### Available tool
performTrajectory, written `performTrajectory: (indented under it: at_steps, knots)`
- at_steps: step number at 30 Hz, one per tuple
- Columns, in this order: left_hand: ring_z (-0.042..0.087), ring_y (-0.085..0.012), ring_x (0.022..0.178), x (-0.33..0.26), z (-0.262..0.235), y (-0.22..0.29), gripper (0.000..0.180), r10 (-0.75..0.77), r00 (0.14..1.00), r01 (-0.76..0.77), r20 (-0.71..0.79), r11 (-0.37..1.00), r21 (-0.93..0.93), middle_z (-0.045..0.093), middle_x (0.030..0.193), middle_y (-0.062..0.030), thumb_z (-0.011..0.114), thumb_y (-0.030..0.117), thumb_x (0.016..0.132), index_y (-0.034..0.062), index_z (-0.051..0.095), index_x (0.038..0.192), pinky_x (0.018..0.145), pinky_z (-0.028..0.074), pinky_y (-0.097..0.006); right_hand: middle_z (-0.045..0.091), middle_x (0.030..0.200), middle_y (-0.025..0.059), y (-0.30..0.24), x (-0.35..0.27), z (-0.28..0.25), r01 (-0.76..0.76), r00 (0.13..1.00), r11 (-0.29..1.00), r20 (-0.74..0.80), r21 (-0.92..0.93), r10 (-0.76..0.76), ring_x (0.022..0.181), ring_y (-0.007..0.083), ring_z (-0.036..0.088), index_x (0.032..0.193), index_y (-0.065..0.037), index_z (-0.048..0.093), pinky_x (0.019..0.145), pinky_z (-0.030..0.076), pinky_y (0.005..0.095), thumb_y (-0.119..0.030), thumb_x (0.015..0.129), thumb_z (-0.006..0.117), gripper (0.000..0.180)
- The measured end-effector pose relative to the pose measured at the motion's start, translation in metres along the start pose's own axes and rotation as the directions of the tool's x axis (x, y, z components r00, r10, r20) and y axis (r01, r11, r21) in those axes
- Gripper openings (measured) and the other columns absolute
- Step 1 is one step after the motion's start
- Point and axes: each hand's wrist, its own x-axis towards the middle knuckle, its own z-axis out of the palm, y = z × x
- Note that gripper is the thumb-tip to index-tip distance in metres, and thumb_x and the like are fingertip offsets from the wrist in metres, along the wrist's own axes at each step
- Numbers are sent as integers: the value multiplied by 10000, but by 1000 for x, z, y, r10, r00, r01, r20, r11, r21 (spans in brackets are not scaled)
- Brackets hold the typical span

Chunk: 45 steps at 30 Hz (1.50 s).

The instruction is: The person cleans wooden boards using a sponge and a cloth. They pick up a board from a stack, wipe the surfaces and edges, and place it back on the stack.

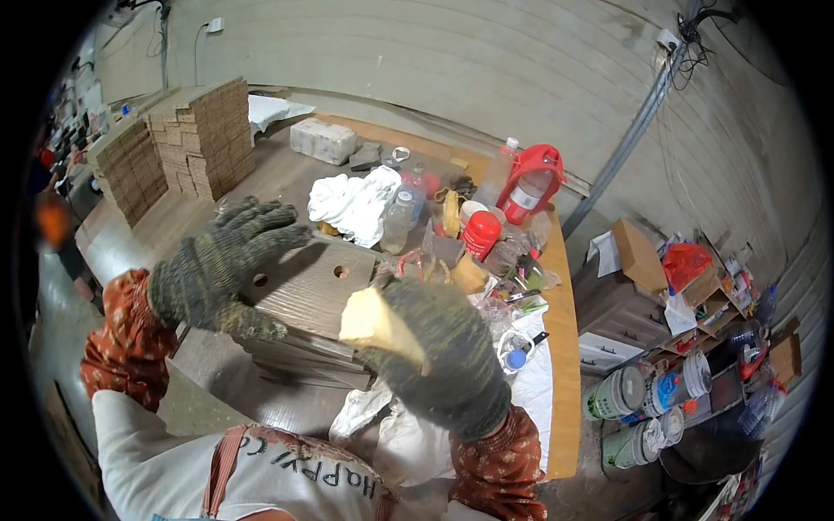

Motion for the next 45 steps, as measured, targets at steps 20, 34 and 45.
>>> performTrajectory:
  at_steps: [20,34,45]
  knots:
    - [532,-440,1181,-14,-31,22,753,5,986,-12,166,999,39,533,1329,-206,713,507,710,78,552,1307,982,433,-518,619,1164,159,8,8,4,-110,993,986,-25,125,114,1095,322,592,1257,-6,546,944,473,410,-180,797,750,532]
    - [567,-425,1134,-36,2,30,404,394,915,-390,-85,919,66,567,1201,-289,558,101,838,-48,567,1213,1024,416,-567,641,1108,137,-15,3,-1,70,997,976,14,207,-74,1027,313,624,1135,-98,664,886,490,433,-173,775,752,378]
    - [587,-344,1111,-52,-1,42,358,217,942,-163,-257,963,216,609,1184,-170,617,228,846,63,653,1162,973,464,-469,622,1161,167,-17,6,3,193,971,981,140,33,-195,1083,331,597,1238,-64,564,933,449,474,-282,851,630,449]
